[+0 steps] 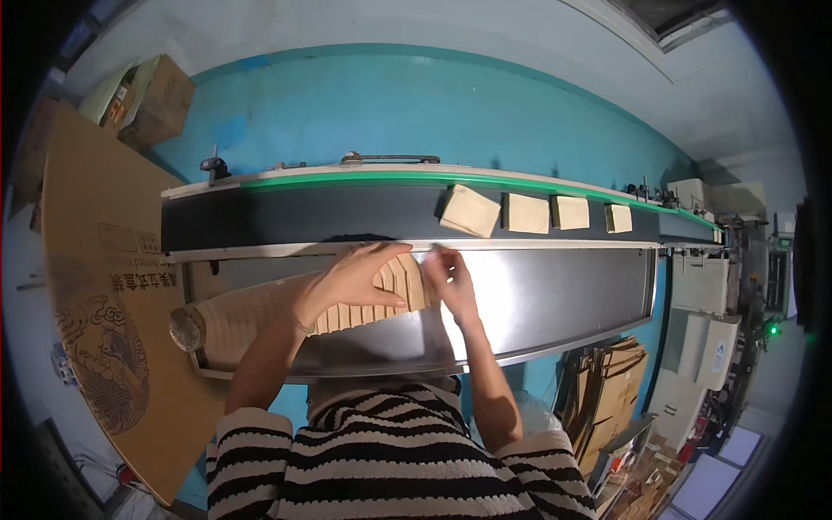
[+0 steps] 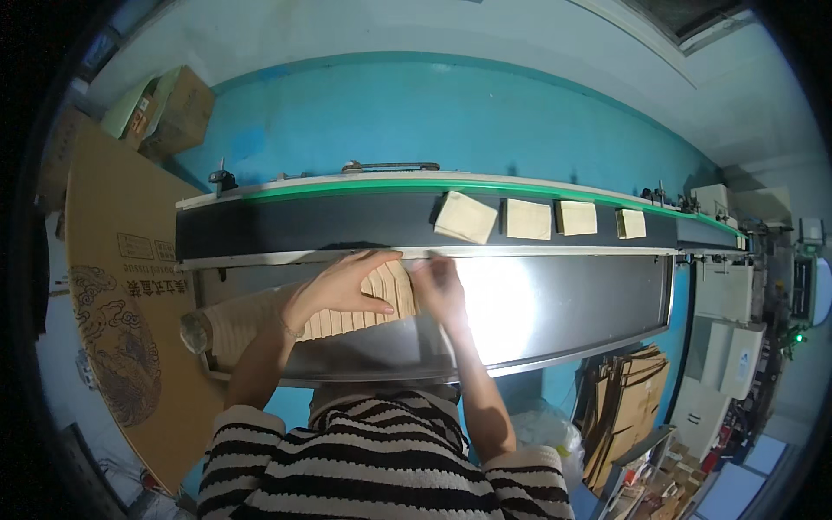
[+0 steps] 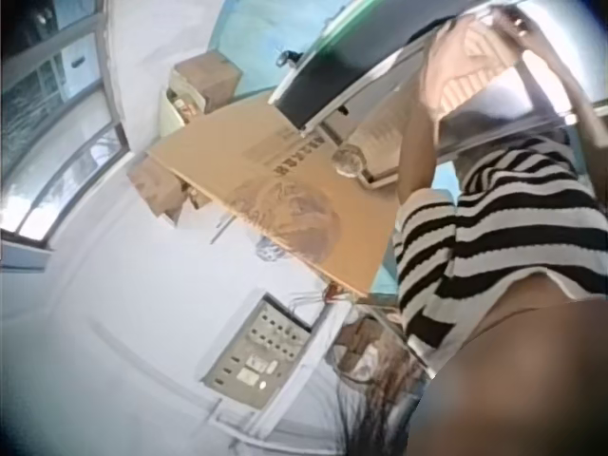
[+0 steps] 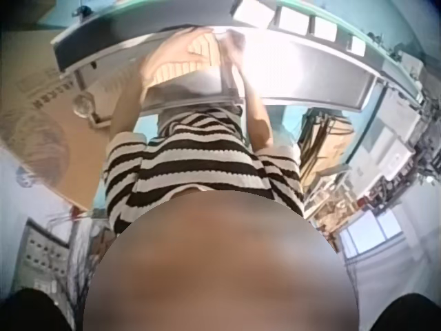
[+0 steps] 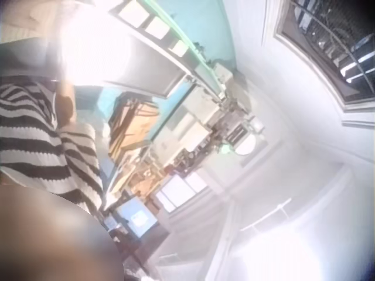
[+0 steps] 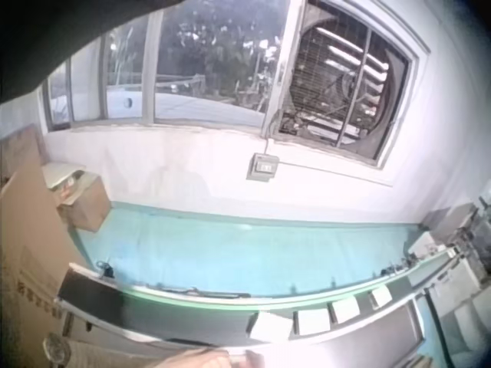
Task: Picking up stacks of flat cardboard pieces from a processing machine and placing them onto a conveyor belt for further transport.
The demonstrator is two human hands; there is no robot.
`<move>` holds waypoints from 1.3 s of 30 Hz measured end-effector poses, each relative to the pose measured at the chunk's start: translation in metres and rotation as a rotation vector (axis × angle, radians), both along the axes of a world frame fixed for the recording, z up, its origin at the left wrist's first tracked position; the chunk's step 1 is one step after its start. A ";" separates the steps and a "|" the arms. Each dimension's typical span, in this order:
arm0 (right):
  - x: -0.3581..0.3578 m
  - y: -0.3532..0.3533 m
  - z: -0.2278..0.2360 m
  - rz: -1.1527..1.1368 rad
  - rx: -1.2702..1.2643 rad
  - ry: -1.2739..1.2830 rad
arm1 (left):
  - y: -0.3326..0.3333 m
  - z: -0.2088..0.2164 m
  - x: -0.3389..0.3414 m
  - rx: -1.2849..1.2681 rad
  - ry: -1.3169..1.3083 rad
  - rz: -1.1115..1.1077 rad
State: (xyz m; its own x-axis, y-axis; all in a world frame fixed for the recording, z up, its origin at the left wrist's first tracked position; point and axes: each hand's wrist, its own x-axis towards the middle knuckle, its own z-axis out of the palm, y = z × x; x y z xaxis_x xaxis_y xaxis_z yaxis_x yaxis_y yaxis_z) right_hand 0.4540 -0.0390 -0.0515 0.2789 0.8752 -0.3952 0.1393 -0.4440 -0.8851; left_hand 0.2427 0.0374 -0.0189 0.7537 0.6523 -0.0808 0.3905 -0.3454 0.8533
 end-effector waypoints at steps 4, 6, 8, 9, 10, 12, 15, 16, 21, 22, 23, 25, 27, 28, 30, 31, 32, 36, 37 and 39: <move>-0.032 -0.010 0.006 0.202 -0.013 -0.032 | 0.001 0.000 -0.021 -0.009 -0.008 0.028; -0.027 -0.017 0.004 0.227 -0.140 -0.043 | -0.003 -0.006 -0.034 -0.017 -0.007 0.014; -0.018 -0.016 -0.007 0.150 -0.119 0.018 | -0.005 -0.010 -0.041 -0.024 -0.006 -0.005; -0.012 -0.016 -0.013 0.066 -0.097 0.081 | -0.005 -0.011 -0.041 -0.029 -0.004 -0.007; -0.018 -0.002 0.005 -0.050 -0.094 0.177 | -0.007 -0.014 -0.047 -0.041 0.010 0.001; -0.031 0.014 0.009 -0.195 -0.034 0.273 | -0.006 -0.011 -0.044 -0.043 -0.001 0.001; -0.060 -0.008 -0.010 0.122 0.017 -0.160 | -0.007 -0.008 -0.050 -0.001 -0.038 -0.016; -0.070 -0.009 -0.004 0.171 0.011 -0.104 | -0.006 -0.009 -0.055 -0.002 -0.023 0.006; -0.051 -0.020 -0.018 0.162 -0.115 0.060 | -0.010 -0.009 -0.065 -0.110 0.056 0.022; -0.041 -0.018 -0.019 0.177 -0.127 0.060 | -0.010 -0.011 -0.065 -0.112 0.054 0.020; -0.038 -0.009 -0.017 0.092 -0.087 0.054 | -0.009 -0.014 -0.064 -0.081 0.063 0.018; -0.038 0.016 -0.013 -0.197 0.017 0.278 | -0.008 -0.015 -0.062 -0.051 0.070 0.017; -0.041 0.021 -0.009 -0.101 -0.117 0.222 | -0.006 -0.013 -0.057 -0.038 -0.002 0.006; -0.052 0.008 -0.013 0.038 -0.044 -0.002 | -0.008 -0.014 -0.058 -0.041 -0.001 0.008; -0.083 -0.010 0.007 0.283 -0.025 -0.282 | -0.014 -0.015 -0.068 0.043 0.027 0.040; -0.086 -0.014 0.005 0.275 -0.009 -0.183 | -0.014 -0.014 -0.069 0.042 0.024 0.039; -0.084 -0.019 0.005 0.201 -0.045 -0.027 | -0.013 -0.011 -0.071 0.005 0.050 0.026; -0.057 -0.030 -0.015 0.209 -0.188 0.011 | -0.015 -0.011 -0.084 -0.132 0.110 -0.012; -0.054 -0.026 -0.020 0.163 -0.125 0.003 | -0.016 -0.014 -0.087 -0.132 0.110 -0.010; -0.061 -0.004 -0.016 -0.098 0.055 0.133 | -0.018 -0.018 -0.094 -0.062 0.095 0.041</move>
